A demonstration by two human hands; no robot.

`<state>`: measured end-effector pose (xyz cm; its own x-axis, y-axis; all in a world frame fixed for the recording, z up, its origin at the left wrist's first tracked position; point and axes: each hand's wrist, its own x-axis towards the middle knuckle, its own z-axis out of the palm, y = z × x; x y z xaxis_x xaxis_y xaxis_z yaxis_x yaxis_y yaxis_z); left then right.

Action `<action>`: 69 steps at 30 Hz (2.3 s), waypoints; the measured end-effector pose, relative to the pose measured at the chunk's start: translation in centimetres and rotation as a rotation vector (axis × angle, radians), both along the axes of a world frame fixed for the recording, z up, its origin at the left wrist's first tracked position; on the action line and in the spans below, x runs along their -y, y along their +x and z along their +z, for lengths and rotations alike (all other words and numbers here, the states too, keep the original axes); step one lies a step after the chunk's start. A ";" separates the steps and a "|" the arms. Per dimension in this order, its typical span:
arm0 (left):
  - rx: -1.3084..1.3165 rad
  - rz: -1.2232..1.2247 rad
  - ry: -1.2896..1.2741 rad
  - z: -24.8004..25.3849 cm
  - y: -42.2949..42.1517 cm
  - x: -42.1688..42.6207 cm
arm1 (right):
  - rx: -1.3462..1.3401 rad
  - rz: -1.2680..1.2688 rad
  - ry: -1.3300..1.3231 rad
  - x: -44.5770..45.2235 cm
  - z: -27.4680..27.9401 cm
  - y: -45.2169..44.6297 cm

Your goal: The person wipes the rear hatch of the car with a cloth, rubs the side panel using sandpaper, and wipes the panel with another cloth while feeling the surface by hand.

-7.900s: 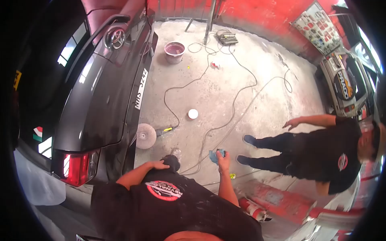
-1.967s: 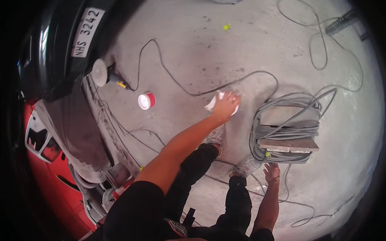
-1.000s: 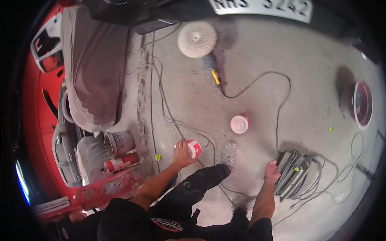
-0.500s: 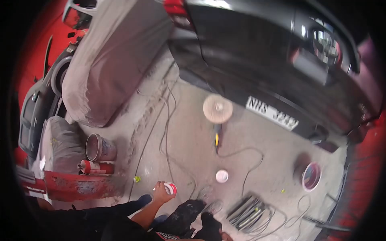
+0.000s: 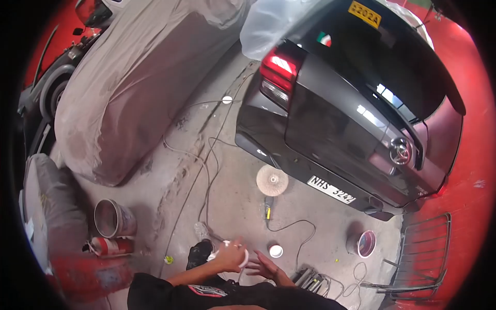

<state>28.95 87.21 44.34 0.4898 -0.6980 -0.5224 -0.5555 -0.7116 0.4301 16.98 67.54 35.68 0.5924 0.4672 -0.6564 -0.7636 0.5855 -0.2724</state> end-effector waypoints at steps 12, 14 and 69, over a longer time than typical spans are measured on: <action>0.372 -0.058 -0.583 18.6 19.4 -13.1 | 0.684 -0.106 -0.169 -17.1 15.2 24.7; 0.422 -0.060 -0.653 19.6 22.1 -13.6 | 0.937 -0.040 -0.373 -17.6 16.6 28.4; -0.510 -0.602 -1.424 38.5 103.3 -12.5 | 0.424 -1.612 -0.419 -30.8 23.2 86.3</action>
